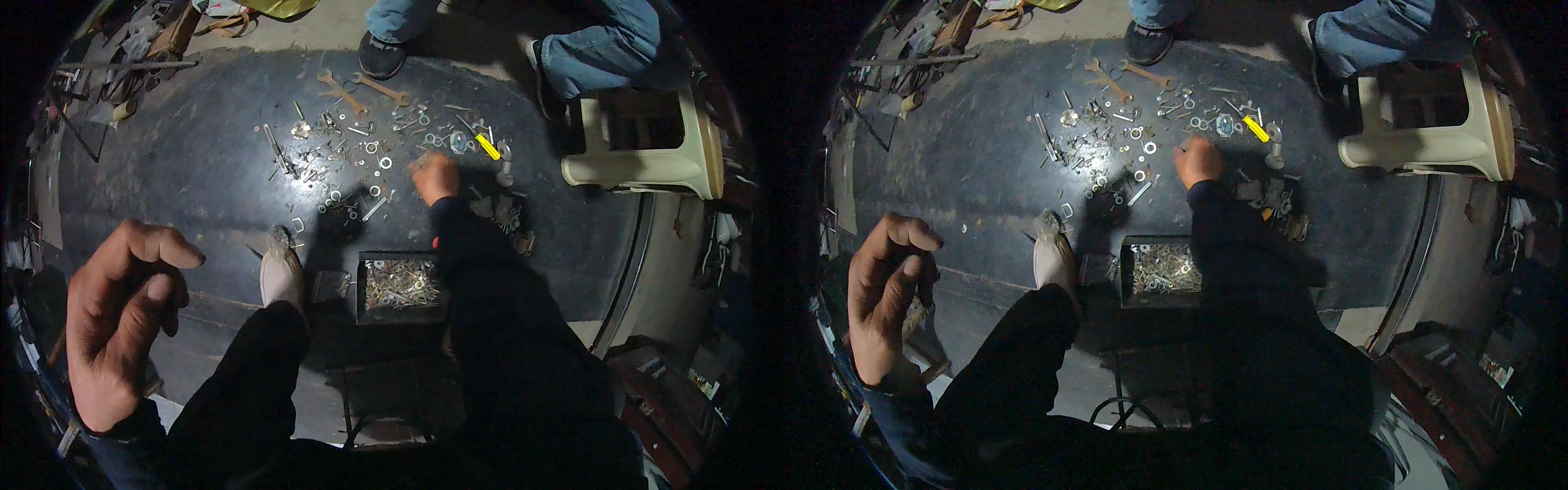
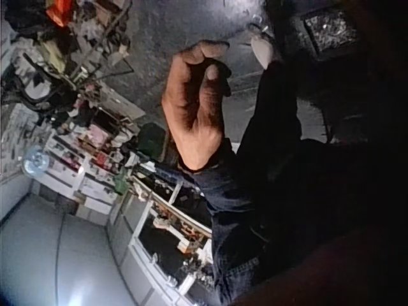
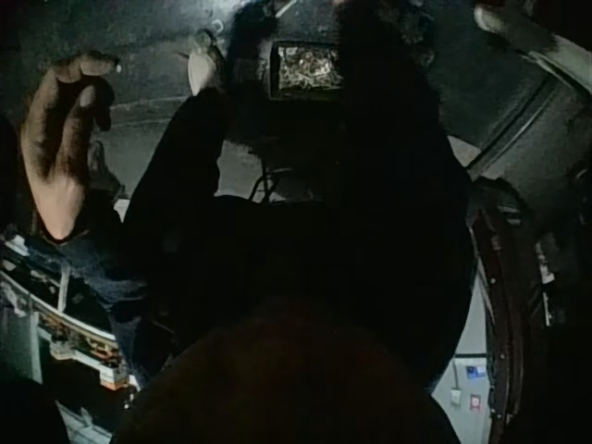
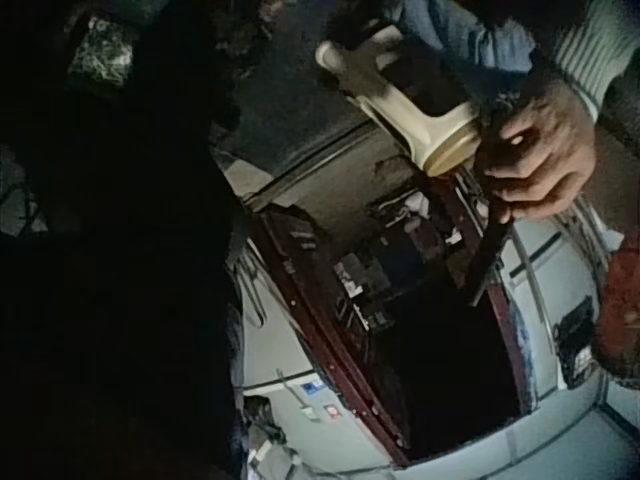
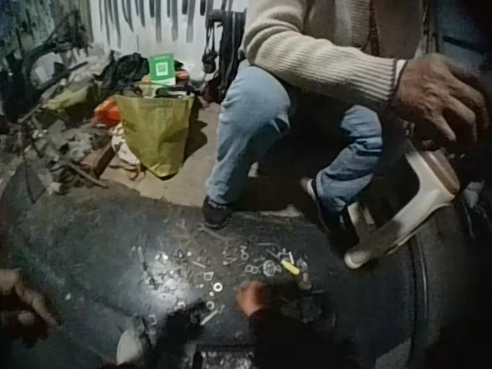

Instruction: The person sorts small metal hardware from a pile on the floor into a black tray. They pick up individual items such as washers, nuts, and bolts, inspect them, and place them into the tray. Another person sits nearby on a stool but does not assist.

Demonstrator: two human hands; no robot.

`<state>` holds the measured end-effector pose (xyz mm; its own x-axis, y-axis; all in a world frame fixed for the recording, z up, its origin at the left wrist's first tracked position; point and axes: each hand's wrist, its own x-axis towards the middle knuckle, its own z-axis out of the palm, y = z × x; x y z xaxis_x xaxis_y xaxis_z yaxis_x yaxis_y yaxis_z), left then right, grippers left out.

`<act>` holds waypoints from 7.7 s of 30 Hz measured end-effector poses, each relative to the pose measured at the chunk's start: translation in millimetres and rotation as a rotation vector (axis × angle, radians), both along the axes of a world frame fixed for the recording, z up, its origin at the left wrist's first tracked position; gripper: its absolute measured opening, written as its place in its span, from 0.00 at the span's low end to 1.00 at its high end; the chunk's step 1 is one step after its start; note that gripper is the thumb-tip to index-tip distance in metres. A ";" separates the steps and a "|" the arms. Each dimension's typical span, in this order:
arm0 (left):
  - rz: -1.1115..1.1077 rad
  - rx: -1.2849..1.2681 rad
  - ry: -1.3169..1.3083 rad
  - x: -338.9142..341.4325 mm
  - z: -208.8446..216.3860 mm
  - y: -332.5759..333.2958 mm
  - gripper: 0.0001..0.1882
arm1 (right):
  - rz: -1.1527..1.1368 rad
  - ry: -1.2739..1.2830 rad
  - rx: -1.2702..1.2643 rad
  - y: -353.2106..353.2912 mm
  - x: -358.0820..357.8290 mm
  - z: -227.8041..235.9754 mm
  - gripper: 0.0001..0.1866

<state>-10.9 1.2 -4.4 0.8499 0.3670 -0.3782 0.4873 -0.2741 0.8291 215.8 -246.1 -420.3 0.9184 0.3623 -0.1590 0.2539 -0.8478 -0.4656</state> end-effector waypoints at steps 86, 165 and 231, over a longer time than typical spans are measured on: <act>-0.016 0.051 0.019 8.1 -18.5 9.8 0.12 | 0.033 -0.020 0.235 -18.9 45.6 -5.9 0.08; 0.066 0.385 -0.111 -95.6 84.0 -63.5 0.13 | 0.074 1.320 1.132 -13.2 -29.1 172.4 0.18; 0.295 0.410 0.274 -81.5 62.1 -34.9 0.13 | 0.157 -0.079 0.029 58.3 -20.4 -1.7 0.09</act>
